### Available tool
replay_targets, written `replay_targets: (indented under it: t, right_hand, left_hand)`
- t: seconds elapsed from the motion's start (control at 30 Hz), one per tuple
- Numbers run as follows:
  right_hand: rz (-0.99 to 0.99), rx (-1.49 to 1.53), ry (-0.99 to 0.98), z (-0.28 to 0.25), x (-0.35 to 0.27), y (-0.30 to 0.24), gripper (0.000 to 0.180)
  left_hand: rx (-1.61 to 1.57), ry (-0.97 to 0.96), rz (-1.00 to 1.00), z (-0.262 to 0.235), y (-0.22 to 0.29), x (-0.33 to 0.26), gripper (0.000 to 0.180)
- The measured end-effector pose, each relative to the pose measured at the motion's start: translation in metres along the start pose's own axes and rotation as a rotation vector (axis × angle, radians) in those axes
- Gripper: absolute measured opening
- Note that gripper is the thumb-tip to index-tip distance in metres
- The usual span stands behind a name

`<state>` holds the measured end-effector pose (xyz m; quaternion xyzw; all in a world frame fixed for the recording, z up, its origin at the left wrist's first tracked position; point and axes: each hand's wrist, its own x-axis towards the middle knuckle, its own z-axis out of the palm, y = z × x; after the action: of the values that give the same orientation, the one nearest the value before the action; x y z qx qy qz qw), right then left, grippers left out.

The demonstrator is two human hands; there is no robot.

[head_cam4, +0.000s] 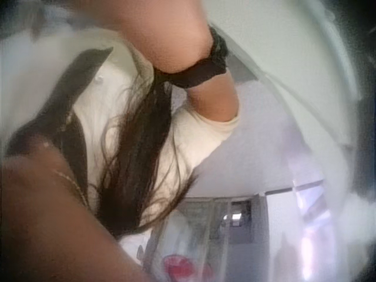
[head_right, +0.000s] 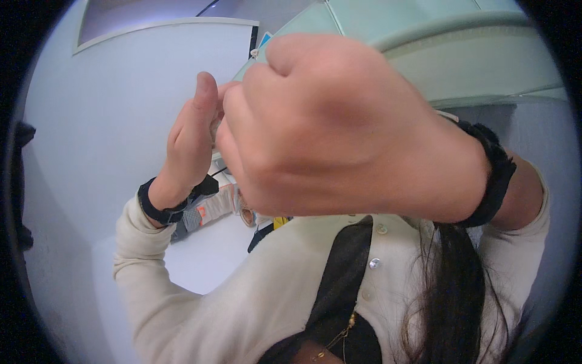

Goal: The person assembles a light green plastic storage unit by inserting white connectors into the corners of the panels. They repeatedly pick up panels, align the holes, and press the connectors into place to form a box-like structure.

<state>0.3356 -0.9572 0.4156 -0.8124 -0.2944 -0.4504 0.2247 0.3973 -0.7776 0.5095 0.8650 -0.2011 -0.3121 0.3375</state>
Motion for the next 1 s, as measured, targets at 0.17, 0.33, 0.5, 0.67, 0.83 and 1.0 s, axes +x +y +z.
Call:
replay_targets:
  t: [0.17, 0.33, 0.5, 0.67, 0.83, 1.0]
  right_hand:
    - [-0.037, -0.086, 0.055, 0.001, -0.003, -0.002, 0.012]
    - [-0.059, -0.105, 0.005, -0.001, -0.011, -0.006, 0.012]
    - [-0.002, -0.09, 0.052, 0.004, -0.001, 0.005, 0.013]
    - [-0.054, -0.115, -0.119, -0.012, 0.02, 0.006, 0.012]
    - [0.089, -0.018, -0.261, -0.039, 0.053, -0.025, 0.019]
    - [0.023, 0.013, -0.443, -0.038, 0.092, -0.045, 0.038]
  left_hand:
    - [0.121, -0.008, -0.02, 0.005, 0.007, -0.006, 0.066]
    - [0.178, 0.02, -0.005, 0.007, 0.005, -0.012, 0.063]
    - [0.069, 0.215, 0.045, 0.008, 0.0, 0.006, 0.055]
    - [-0.098, 0.346, 0.357, -0.026, -0.023, -0.02, 0.059]
    - [0.347, 0.586, 0.574, -0.052, -0.066, -0.11, 0.023]
    - [0.549, 0.815, 0.715, -0.04, -0.115, -0.109, 0.018]
